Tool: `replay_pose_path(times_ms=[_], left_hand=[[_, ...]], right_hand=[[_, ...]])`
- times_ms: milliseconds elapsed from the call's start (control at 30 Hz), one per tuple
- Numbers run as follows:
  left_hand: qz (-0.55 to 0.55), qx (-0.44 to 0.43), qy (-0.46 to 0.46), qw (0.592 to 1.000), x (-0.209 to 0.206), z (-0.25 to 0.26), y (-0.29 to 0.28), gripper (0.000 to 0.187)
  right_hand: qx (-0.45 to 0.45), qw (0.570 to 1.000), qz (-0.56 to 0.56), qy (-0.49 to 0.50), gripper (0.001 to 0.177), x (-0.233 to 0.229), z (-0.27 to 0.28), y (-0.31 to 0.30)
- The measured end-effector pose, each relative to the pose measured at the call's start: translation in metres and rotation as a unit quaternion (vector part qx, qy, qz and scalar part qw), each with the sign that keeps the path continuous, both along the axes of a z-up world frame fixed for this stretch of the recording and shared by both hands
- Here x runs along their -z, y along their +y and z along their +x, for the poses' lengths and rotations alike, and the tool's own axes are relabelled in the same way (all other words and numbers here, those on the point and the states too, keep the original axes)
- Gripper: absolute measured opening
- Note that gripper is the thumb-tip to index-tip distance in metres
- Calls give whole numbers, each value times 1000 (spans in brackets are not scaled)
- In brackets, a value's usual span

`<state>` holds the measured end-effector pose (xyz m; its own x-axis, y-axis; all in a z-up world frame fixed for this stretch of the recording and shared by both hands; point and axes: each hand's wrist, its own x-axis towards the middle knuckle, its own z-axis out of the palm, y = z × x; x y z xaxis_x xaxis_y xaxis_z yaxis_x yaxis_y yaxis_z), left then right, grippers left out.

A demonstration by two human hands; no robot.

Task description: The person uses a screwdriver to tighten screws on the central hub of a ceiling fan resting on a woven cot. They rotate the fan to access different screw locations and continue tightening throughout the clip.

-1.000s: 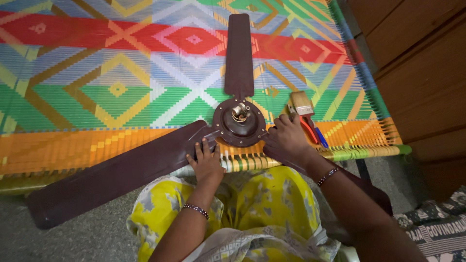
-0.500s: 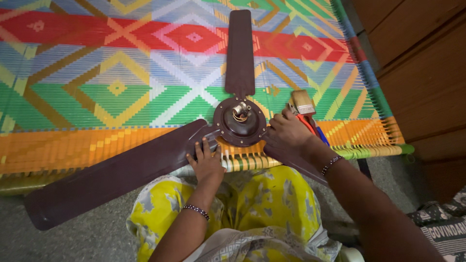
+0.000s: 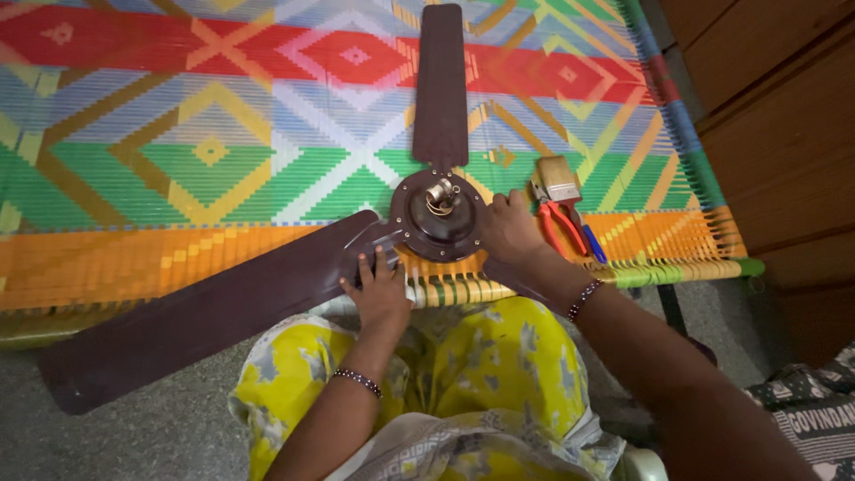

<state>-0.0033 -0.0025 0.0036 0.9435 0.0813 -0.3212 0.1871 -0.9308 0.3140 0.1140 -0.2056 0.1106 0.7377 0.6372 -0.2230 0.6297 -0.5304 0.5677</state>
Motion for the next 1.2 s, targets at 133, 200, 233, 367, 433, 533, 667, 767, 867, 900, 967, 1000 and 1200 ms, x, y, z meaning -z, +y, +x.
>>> replay_pose_path(times_ms=[133,200,233,367,433,533,667,767,867,900,967,1000,1200], left_hand=[[4,10,-5,1000,-3,0,0,85],[4,8,-2,1000,-4,1,0,84],[4,6,0,1000,-3,-1,0,84],[0,0,15,1000,-3,3,-1,84],[-8,0,23,1000,-3,2,0,85],[-5,-7,6,1000,-1,3,-2,79],[-6,-6,-4,1000,2,1,-4,83],[-5,-4,-19,1000,7,0,-3,84],[0,-6,-33,999,10,0,-3,83],[4,-6,-41,999,11,1,-3,82],[3,-7,-39,999,10,3,-3,83],[-1,-8,-30,1000,9,3,-2,84],[-21,-8,-13,1000,4,0,-2,81]], right_hand=[[75,995,59,-32,20,15,6,7],[114,993,-21,-25,49,12,-1,14],[133,989,-62,-21,64,8,-7,19],[221,973,-70,15,71,-12,-20,35],[249,966,-70,12,57,-19,-22,42],[286,956,-65,34,54,-22,-24,40],[249,967,-43,36,58,-29,-33,37],[165,986,11,12,46,-47,-42,30],[91,994,57,34,30,-70,-50,21],[81,994,28,66,26,-77,-52,17],[38,995,-12,97,24,-85,-54,12],[4,995,-23,96,23,-88,-54,7],[-94,991,89,27,26,-67,-41,-10]])
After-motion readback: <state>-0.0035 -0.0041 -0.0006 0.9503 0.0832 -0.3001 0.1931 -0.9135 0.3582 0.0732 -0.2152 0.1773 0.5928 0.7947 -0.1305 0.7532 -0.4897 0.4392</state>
